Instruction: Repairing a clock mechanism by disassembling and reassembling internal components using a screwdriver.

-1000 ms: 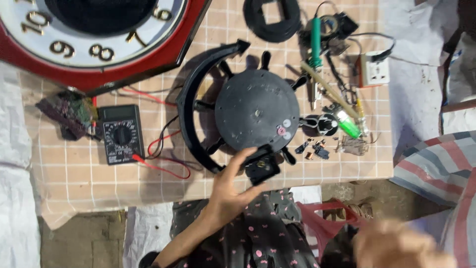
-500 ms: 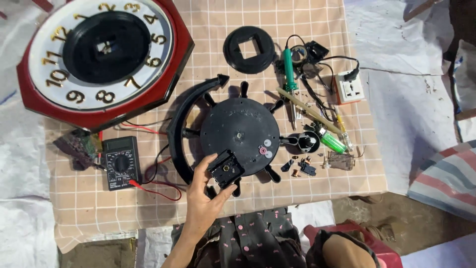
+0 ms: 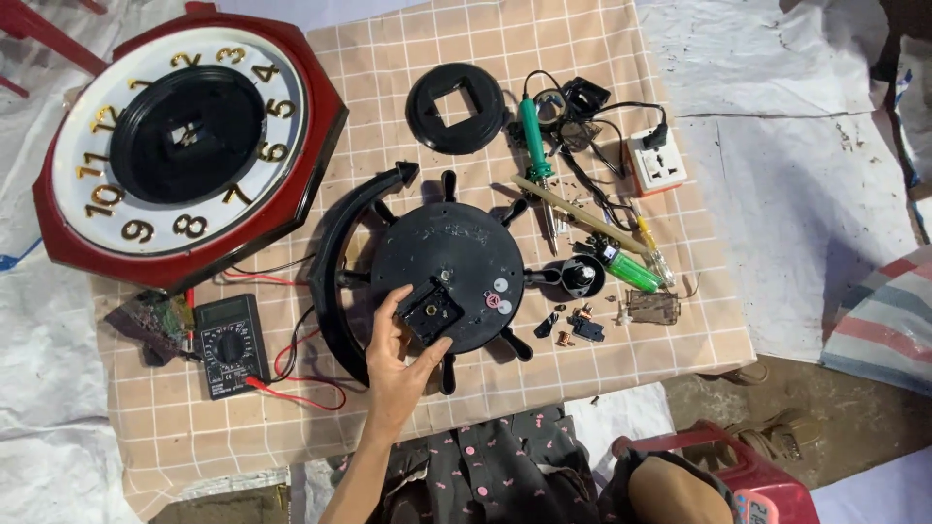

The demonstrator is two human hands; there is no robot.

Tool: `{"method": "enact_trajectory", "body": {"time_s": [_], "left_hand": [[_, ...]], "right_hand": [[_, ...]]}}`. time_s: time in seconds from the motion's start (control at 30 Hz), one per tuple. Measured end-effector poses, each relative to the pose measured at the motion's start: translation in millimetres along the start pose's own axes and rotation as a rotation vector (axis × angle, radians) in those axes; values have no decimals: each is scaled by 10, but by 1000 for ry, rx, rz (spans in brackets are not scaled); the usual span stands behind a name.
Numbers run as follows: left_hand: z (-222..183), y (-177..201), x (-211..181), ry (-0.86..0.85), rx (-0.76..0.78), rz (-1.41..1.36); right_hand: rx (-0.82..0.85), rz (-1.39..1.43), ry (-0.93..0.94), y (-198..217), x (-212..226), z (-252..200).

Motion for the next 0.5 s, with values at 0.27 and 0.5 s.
{"method": "enact_trajectory", "body": {"time_s": [0.27, 0.5], "left_hand": [[43, -5, 32, 3, 24, 84], [35, 4, 118, 22, 15, 89]], "right_hand": [[-60, -7, -116, -718, 427, 313], [-509, 702, -549, -1238, -481, 33]]}}
Point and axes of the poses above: each hand's wrist, its own z-axis towards the middle knuckle, its own y-axis out of the back of the hand, x = y × z, the point moved 5 cm from there along z, towards the middle knuckle, and after that the axes turned 11 degrees about -y, right-handed, at the moved point
